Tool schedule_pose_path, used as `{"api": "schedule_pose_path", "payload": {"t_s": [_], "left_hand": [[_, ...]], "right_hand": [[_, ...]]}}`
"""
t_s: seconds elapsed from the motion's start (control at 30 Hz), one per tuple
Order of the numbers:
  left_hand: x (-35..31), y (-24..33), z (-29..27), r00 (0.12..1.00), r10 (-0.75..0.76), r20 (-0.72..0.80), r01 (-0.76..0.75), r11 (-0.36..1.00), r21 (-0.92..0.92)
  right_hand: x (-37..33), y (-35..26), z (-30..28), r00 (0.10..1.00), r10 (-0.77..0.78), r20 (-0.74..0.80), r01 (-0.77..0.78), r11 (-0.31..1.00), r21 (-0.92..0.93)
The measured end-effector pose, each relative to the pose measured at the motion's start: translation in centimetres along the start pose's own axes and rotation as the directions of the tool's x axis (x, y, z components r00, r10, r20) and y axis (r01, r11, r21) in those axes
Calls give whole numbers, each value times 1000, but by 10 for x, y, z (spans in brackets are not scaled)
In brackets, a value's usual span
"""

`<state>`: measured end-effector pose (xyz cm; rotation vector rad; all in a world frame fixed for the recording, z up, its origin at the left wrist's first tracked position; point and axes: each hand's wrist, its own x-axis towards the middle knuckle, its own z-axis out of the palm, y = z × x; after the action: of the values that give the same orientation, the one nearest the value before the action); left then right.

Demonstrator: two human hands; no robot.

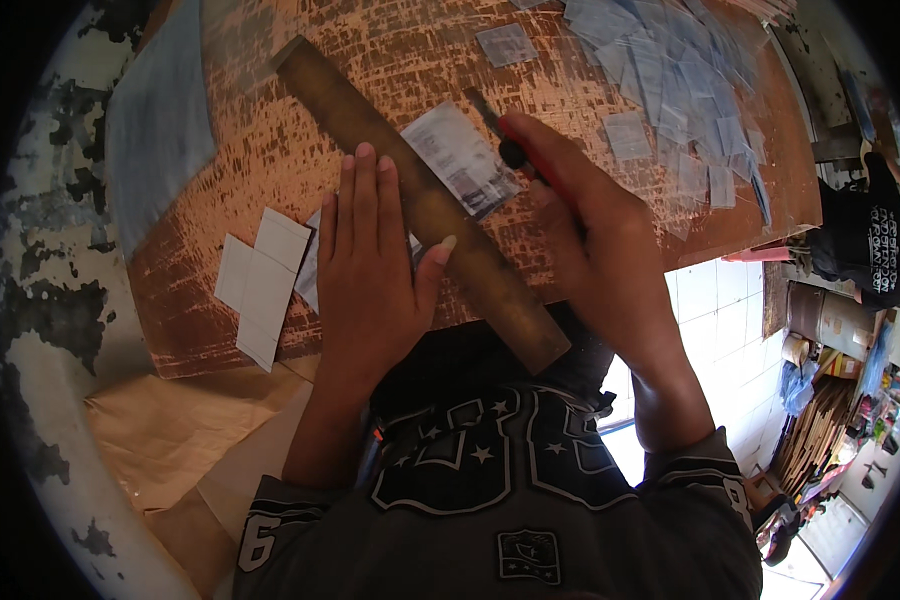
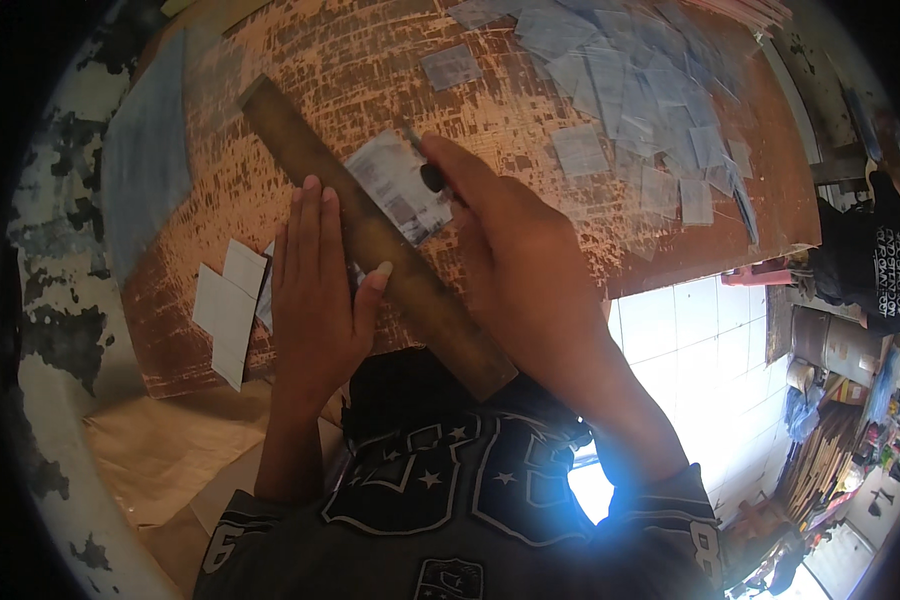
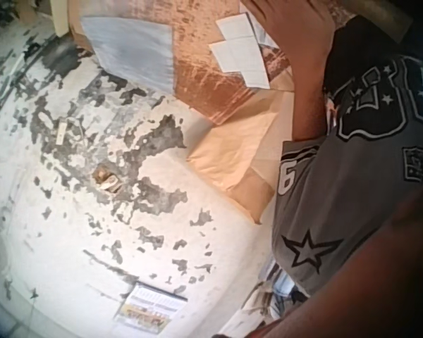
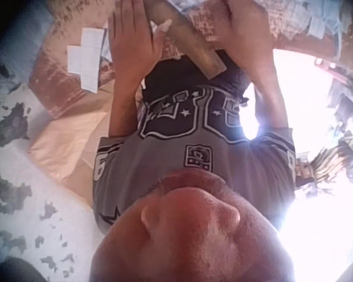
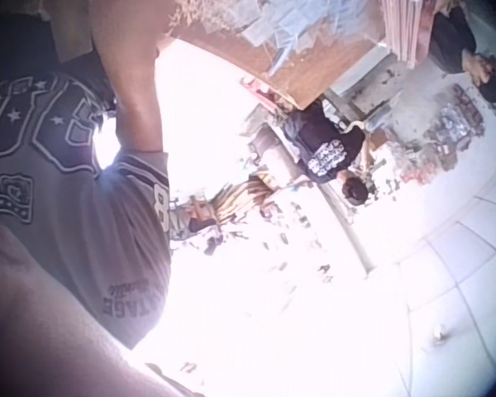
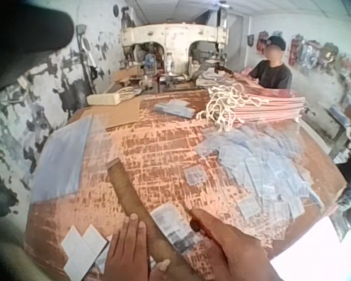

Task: The person sits on the floor and uses a red utility knife to cut small rectangular pieces of white paper on a low wooden table. They use a wooden ruler to guide the cuts and occasionally fold the paper to align edges before cutting.

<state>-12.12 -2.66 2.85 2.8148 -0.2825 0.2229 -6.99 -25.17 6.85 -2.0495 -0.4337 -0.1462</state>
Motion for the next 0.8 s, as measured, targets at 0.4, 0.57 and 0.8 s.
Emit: {"api": "schedule_pose_path", "payload": {"t_s": [0.4, 0.57, 0.8], "left_hand": [[1, 0, -1, 999, 0, 34, -1, 1000, 28], [0, -2, 0, 1000, 6, 30, -7, 999, 37], [-1, -1, -1, 1000, -1, 25, 0, 999, 32]], "right_hand": [[-5, -6, -5, 989, 129, 68, -128, 992, -22], [-4, -7, -2, 993, 98, 60, -99, 995, 16], [-1, -7, 2, 985, 120, 125, -115, 992, -42]]}}
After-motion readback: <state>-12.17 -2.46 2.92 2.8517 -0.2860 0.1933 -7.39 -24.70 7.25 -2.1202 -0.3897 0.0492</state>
